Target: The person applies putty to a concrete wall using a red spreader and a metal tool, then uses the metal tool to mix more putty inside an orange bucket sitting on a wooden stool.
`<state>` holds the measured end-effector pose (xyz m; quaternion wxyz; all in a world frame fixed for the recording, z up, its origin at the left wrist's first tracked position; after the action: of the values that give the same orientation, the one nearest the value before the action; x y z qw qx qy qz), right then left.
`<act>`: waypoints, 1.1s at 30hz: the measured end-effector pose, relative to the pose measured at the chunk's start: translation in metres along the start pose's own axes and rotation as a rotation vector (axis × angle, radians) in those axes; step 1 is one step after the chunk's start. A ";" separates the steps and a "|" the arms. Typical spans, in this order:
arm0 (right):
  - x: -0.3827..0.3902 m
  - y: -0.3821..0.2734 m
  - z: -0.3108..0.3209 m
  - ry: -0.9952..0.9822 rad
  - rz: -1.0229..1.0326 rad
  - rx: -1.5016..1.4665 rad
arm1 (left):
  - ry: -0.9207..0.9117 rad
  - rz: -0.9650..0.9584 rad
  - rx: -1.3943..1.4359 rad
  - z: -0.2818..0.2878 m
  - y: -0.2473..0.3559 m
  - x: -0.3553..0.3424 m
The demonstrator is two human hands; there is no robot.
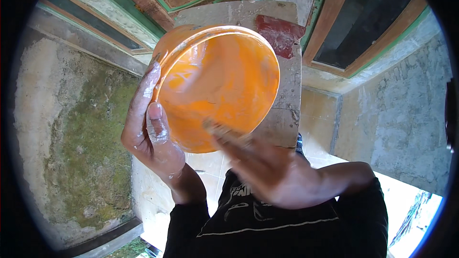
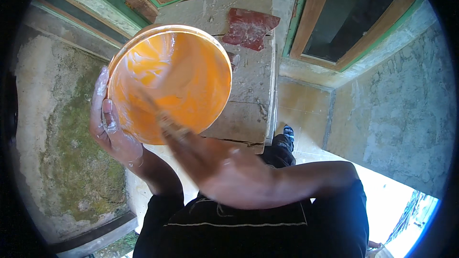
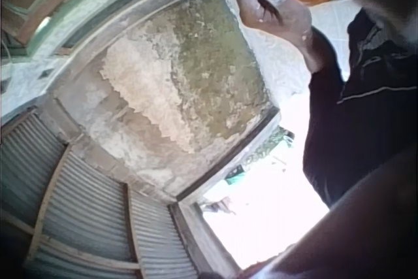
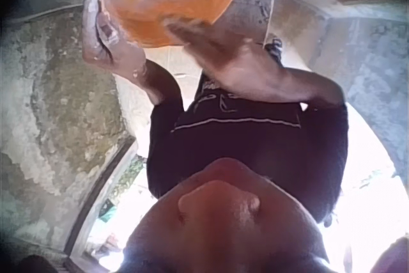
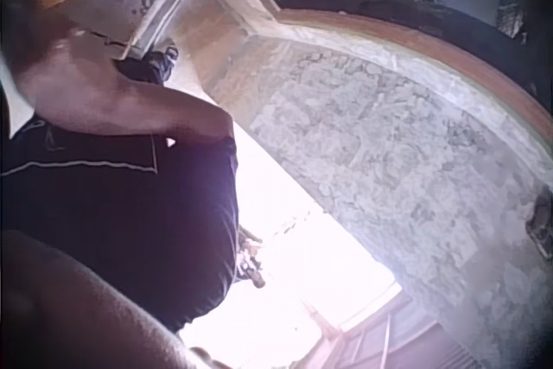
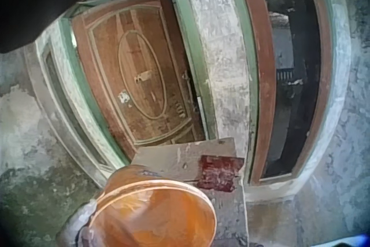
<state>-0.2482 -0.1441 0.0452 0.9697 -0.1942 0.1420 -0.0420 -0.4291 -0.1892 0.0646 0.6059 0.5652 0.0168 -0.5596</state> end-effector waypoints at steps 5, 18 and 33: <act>-0.004 0.004 -0.011 -0.116 -0.007 -0.119 | -0.019 -0.021 0.014 -0.001 0.001 0.003; -0.021 0.000 -0.010 -0.167 -0.138 -0.002 | -0.030 0.053 0.029 -0.002 0.002 0.006; -0.012 0.004 0.000 -0.075 -0.197 -0.423 | 0.071 0.051 -0.006 0.008 -0.006 0.007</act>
<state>-0.2599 -0.1390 0.0465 0.9034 -0.4071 0.0919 -0.0983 -0.4348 -0.1979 0.0588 0.6206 0.5833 0.0254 -0.5234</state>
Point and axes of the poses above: each hand's wrist, its own x-axis away from the middle knuckle, its own z-axis out of the back of the hand, y = z × x, the point moved 1 cm from there along -x, towards the middle knuckle, and after that the axes turned 13 degrees about -y, right-handed, at the moved point
